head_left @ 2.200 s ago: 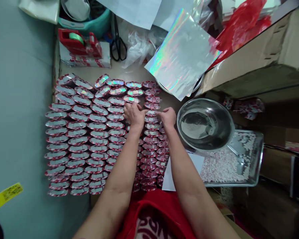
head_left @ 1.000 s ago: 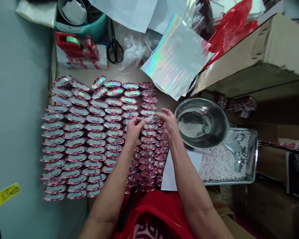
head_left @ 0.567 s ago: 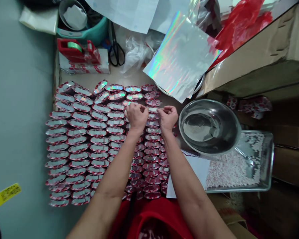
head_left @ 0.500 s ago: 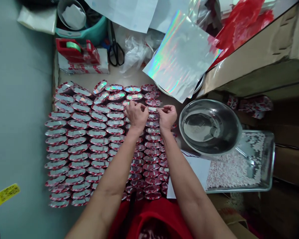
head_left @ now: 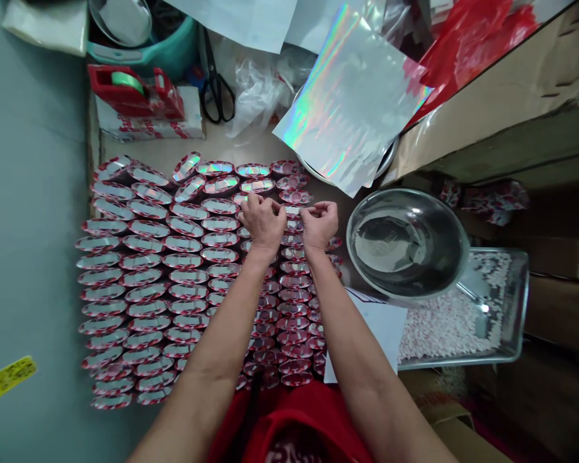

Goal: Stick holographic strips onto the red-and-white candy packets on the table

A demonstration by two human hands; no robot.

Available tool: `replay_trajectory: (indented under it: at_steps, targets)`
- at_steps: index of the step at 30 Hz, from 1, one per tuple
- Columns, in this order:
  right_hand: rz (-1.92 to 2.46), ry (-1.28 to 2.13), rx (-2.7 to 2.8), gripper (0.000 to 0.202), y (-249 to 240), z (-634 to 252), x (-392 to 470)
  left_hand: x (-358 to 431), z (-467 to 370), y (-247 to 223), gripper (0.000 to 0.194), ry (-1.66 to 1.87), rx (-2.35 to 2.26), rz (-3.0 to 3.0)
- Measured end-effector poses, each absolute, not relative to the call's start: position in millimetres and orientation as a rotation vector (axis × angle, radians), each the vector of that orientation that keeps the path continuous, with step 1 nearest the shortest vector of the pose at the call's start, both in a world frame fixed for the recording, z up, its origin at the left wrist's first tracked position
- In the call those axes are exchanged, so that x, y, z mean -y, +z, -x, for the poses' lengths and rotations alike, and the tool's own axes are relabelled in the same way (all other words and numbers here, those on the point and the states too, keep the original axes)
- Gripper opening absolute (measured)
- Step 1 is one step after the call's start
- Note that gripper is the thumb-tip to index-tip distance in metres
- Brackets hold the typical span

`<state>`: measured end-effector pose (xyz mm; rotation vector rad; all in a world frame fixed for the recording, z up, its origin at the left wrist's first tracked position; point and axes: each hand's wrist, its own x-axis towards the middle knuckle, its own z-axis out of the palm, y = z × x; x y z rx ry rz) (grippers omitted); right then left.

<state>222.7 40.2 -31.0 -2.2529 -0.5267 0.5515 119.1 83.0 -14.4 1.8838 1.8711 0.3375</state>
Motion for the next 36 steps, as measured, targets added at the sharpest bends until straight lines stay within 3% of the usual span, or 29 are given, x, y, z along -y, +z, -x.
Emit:
replay_trajectory:
  at_steps: [3,6,9,12,15,17,19,22,25,29,36]
  targets:
    - [2.412,0.479,0.51,0.038,-25.8,-226.7,-40.0,-90.8,-118.8,-12.3,0.029,0.347,-1.972,-1.808]
    - [2.404,0.658,0.463,0.031,-22.3,-231.6,-43.6,-105.1,-117.4,-12.3,0.047,0.319,-2.003,-1.77]
    - [2.373,0.782,0.385,0.031,-15.9,-234.4,-50.4,-117.9,-114.4,-13.4,0.043,0.221,-1.959,-1.818]
    - [2.295,0.657,0.543,0.037,5.8,-230.5,-41.3,-110.8,-107.8,-9.3,0.032,0.31,-1.848,-1.992]
    - [2.049,0.539,0.825,0.008,40.7,-220.4,12.0,-66.4,-105.1,2.2,0.027,0.467,-1.669,-2.028]
    - [1.895,0.625,0.727,0.023,60.6,-217.8,73.3,-18.5,-112.4,9.3,0.025,0.477,-1.418,-2.053]
    - [1.847,0.62,0.289,0.041,70.0,-225.9,142.6,32.8,-128.1,11.0,0.028,0.369,-1.139,-2.138]
    - [1.785,0.512,-0.355,0.053,64.4,-261.3,228.1,92.8,-157.9,2.1,0.021,0.337,-1.005,-2.199]
    - [1.722,0.598,-0.645,0.048,48.9,-309.9,268.8,120.6,-176.1,-9.3,0.02,0.329,-0.937,-2.207]
    - [1.633,0.741,-0.73,0.03,31.6,-351.0,284.1,128.4,-163.0,-0.8,0.027,0.301,-0.719,-2.253]
    - [1.409,0.979,-0.545,0.045,35.2,-328.5,332.3,167.2,-164.7,71.6,0.028,0.245,-0.918,-2.236]
